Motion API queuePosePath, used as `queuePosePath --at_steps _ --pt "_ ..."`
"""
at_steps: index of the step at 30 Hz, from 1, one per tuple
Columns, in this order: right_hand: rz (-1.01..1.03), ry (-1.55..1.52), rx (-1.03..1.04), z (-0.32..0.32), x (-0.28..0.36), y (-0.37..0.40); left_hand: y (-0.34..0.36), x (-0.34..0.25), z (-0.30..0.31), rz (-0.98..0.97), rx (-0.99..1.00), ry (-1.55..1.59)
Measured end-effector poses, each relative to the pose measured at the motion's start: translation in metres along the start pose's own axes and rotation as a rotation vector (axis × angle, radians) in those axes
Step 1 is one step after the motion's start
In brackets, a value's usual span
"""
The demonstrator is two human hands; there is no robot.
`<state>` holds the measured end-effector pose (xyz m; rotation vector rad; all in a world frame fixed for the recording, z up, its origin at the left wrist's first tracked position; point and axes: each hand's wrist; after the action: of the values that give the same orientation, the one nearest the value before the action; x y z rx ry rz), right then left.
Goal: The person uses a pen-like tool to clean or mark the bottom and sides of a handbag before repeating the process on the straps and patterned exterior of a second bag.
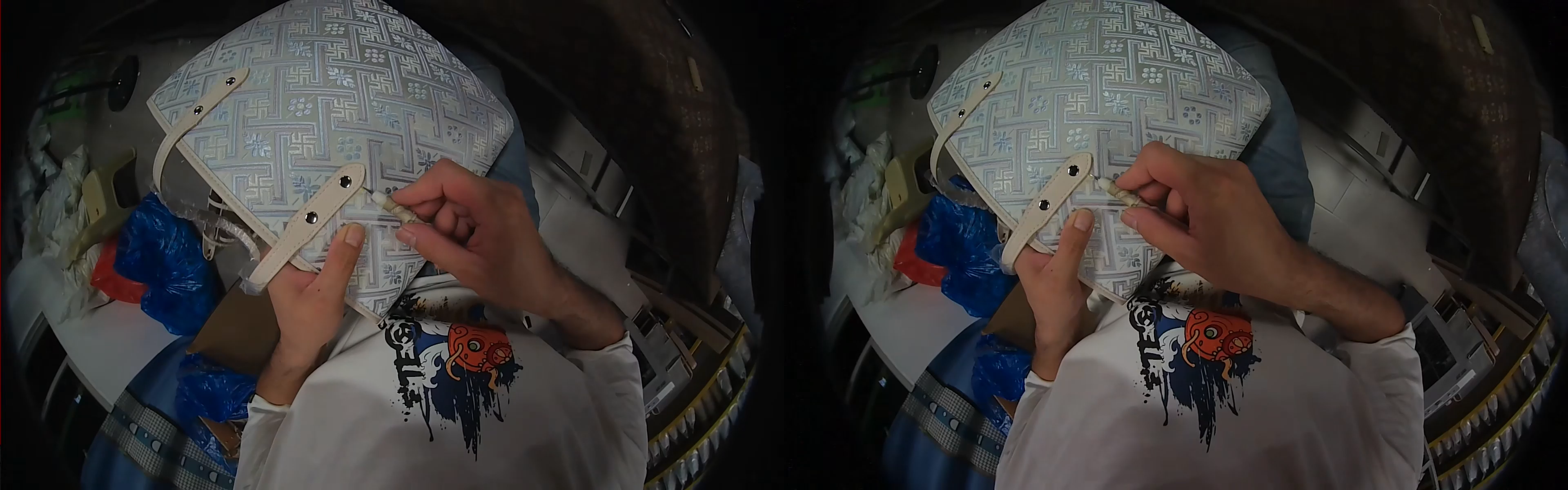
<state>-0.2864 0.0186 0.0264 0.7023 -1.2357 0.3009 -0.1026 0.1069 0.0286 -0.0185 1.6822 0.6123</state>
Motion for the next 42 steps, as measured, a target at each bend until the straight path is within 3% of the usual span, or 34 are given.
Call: queuePosePath --at_steps 6,11,23,33,42 --pt "0.082 0.022 0.028 0.005 -0.001 -0.001 0.001 0.002 0.002 0.033 -0.008 0.017" --pt "-0.015 -0.032 0.048 0.008 -0.002 -0.001 0.001 0.001 0.001 0.057 -0.015 0.05" --pt "0.091 -0.003 0.049 0.007 -0.002 -0.004 0.001 0.002 0.001 0.004 -0.005 0.003" --pt "0.028 -0.097 0.03 0.004 -0.011 -0.003 0.002 0.002 0.0 0.01 -0.015 0.006" --pt "0.097 0.045 -0.002 0.005 0.001 0.002 0.0 0.004 0.002 -0.002 0.005 0.01"
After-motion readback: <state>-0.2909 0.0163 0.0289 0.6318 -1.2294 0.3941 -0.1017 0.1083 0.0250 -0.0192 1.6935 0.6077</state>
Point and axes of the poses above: each hand's wrist, its own y-axis away from the middle knuckle, its own z-axis out of the back of the hand, x = y × z, and after that the axes turned 3 degrees about -z, right-handed
